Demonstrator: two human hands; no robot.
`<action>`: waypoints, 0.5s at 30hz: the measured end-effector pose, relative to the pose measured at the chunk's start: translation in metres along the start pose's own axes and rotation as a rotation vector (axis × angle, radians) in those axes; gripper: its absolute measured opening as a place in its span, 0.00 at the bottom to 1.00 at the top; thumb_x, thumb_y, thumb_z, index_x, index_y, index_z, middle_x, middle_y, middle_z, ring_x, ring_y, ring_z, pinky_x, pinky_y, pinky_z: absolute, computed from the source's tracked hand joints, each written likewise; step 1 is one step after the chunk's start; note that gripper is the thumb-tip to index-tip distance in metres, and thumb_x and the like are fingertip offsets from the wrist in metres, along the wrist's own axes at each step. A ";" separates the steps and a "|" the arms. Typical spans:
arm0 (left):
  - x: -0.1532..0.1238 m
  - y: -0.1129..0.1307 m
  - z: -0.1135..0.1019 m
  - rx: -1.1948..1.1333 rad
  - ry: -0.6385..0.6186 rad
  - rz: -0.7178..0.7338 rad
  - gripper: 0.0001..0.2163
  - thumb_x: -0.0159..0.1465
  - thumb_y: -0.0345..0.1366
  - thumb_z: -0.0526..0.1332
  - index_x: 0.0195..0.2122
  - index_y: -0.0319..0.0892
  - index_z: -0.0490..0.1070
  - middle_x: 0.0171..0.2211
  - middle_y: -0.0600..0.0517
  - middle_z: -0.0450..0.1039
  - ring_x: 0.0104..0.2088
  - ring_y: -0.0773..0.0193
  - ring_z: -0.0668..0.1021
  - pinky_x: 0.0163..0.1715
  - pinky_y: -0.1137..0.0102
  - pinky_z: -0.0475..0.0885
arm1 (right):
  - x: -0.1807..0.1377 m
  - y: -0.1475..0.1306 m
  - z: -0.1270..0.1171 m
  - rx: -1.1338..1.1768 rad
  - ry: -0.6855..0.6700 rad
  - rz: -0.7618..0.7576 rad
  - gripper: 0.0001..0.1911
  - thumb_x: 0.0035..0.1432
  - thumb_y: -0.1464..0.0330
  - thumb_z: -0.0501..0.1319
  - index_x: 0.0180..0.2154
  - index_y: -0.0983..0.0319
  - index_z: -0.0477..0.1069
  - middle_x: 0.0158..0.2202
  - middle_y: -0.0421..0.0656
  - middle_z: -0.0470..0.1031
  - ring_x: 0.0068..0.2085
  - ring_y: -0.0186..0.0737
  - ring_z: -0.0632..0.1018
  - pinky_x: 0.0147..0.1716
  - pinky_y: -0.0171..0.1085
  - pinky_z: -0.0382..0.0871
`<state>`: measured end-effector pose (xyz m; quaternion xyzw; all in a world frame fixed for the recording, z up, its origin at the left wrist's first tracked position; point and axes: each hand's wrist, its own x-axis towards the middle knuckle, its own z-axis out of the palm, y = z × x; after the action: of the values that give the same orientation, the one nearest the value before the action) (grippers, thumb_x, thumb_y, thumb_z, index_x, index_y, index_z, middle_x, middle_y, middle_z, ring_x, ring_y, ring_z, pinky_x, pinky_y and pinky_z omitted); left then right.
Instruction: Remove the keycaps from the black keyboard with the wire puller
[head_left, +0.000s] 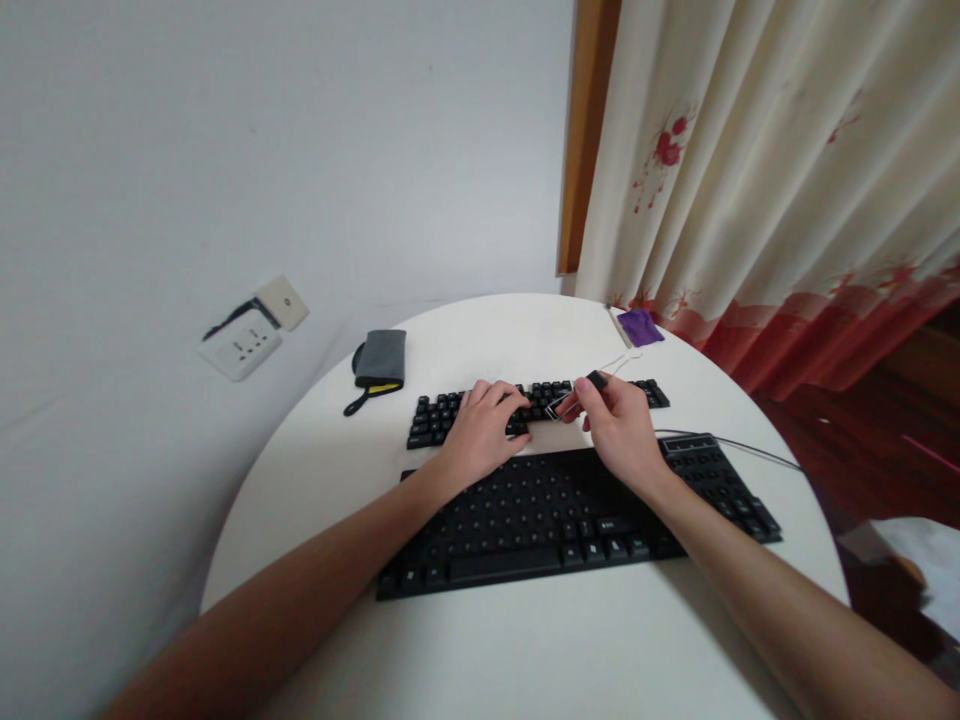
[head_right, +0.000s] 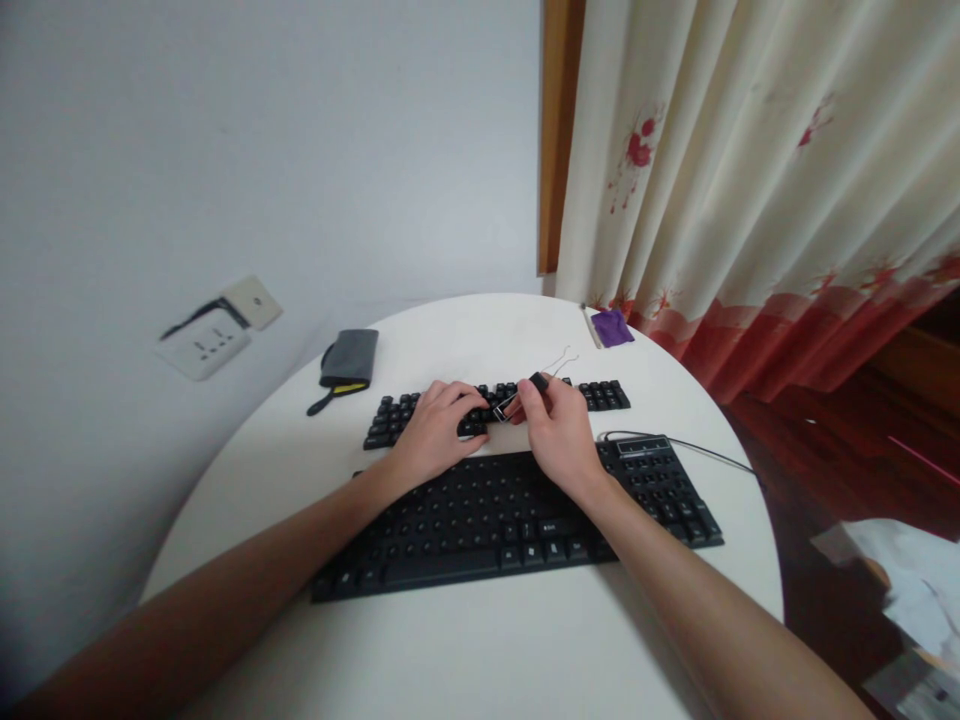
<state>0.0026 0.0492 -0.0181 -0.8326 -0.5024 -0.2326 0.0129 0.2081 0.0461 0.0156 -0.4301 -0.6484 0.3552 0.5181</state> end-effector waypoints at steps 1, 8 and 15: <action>0.000 0.000 0.000 0.000 0.001 -0.003 0.19 0.55 0.35 0.71 0.48 0.46 0.73 0.50 0.50 0.71 0.51 0.50 0.68 0.53 0.55 0.66 | 0.000 0.000 0.000 -0.004 -0.002 0.004 0.21 0.67 0.58 0.55 0.28 0.64 0.73 0.28 0.46 0.80 0.25 0.35 0.76 0.26 0.35 0.67; -0.001 0.000 0.000 -0.003 -0.001 -0.008 0.18 0.57 0.34 0.70 0.48 0.46 0.72 0.50 0.50 0.71 0.51 0.51 0.68 0.52 0.55 0.65 | 0.001 0.001 -0.002 0.022 -0.024 0.022 0.20 0.67 0.58 0.55 0.29 0.64 0.73 0.28 0.47 0.80 0.26 0.37 0.77 0.27 0.35 0.68; 0.000 0.000 0.000 -0.003 -0.006 -0.014 0.20 0.55 0.32 0.69 0.49 0.47 0.72 0.51 0.50 0.71 0.52 0.50 0.68 0.53 0.55 0.65 | 0.002 -0.002 -0.003 -0.012 -0.024 0.020 0.20 0.67 0.58 0.55 0.29 0.64 0.73 0.27 0.46 0.79 0.24 0.35 0.75 0.26 0.35 0.67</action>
<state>0.0022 0.0492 -0.0185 -0.8299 -0.5078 -0.2310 0.0085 0.2105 0.0469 0.0192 -0.4351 -0.6525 0.3616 0.5041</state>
